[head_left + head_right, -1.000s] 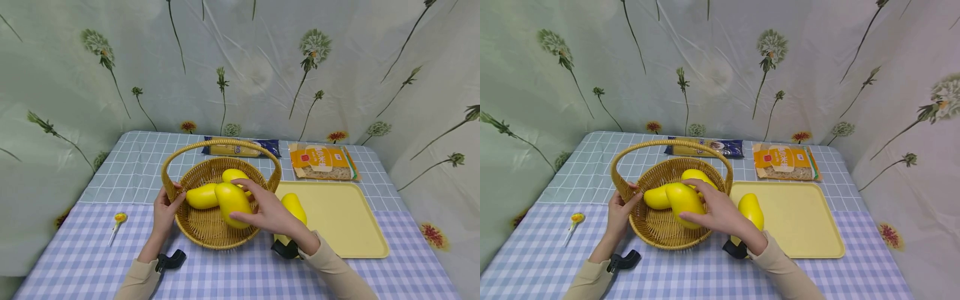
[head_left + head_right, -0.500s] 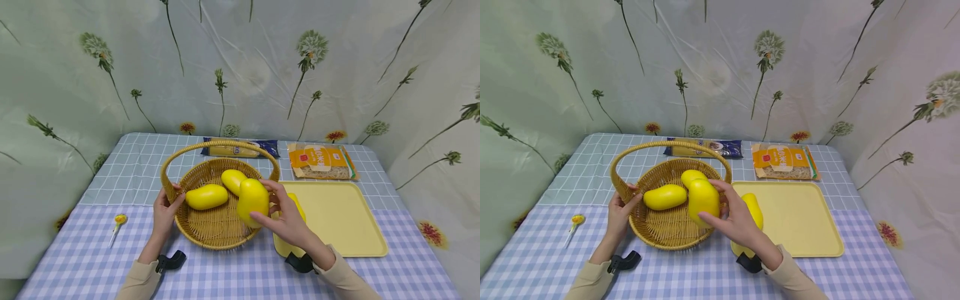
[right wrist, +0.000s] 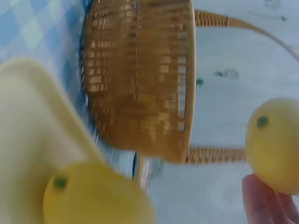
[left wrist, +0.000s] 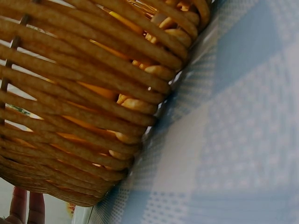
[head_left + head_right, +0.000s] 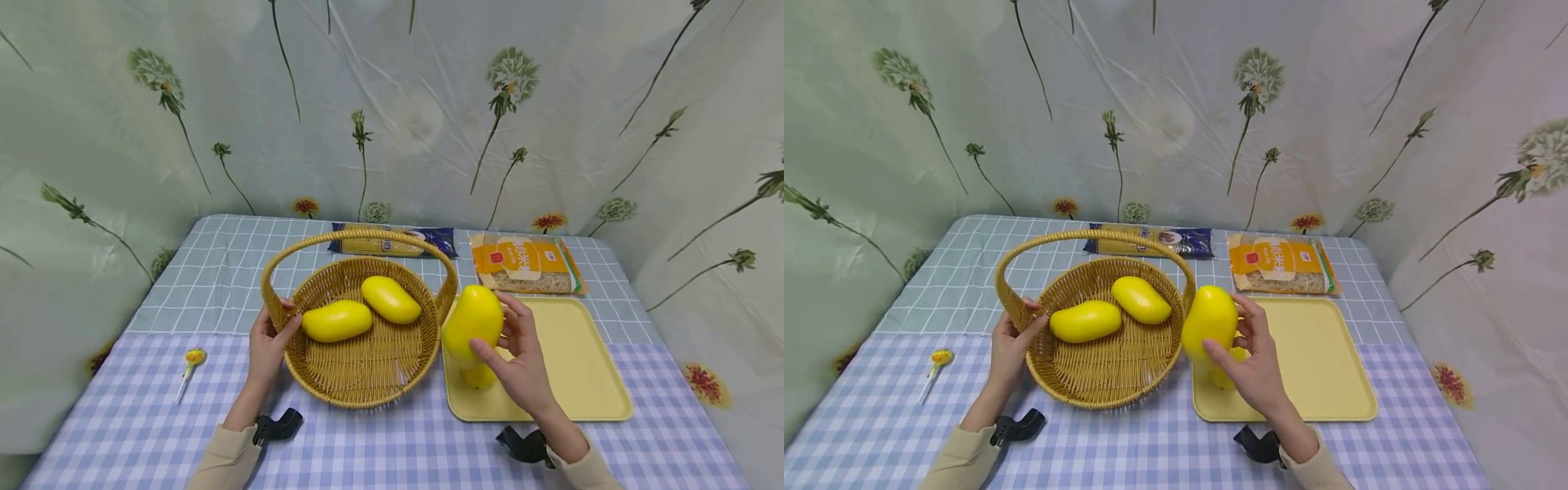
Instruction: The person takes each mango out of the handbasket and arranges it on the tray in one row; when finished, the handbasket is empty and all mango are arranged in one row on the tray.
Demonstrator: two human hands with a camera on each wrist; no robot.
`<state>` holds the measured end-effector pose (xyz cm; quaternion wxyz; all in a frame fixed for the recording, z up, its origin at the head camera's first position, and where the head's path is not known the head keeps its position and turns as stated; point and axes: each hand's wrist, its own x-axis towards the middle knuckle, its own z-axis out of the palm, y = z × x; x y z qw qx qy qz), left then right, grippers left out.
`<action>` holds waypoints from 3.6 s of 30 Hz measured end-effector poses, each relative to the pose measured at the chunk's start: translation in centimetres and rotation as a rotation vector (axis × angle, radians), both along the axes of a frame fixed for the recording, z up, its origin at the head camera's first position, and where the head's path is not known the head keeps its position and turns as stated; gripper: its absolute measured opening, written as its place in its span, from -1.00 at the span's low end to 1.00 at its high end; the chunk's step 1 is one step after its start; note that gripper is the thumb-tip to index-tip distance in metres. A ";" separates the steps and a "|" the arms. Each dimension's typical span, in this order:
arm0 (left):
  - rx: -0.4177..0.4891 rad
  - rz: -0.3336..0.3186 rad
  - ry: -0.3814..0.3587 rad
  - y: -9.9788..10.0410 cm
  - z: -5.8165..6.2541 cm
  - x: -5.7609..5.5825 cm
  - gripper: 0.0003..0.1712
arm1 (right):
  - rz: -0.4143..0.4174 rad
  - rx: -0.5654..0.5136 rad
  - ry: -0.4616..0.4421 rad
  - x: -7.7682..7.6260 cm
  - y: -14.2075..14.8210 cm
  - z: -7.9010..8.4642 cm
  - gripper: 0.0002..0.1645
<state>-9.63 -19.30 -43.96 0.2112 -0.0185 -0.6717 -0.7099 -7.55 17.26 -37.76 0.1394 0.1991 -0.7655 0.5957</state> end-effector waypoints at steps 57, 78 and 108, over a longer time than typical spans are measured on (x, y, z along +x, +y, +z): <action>0.006 -0.002 0.014 0.4 1.0 0.4 -0.72 | -0.191 0.462 -0.660 -2.8 8.8 -4.5 -0.10; 0.010 -0.006 0.015 0.5 1.0 0.3 -0.73 | -0.172 0.507 -0.721 -2.7 8.9 -4.6 -0.07; 0.012 0.009 -0.007 0.5 1.2 0.4 -0.72 | -0.362 0.488 -0.087 -1.4 8.7 -3.9 -0.63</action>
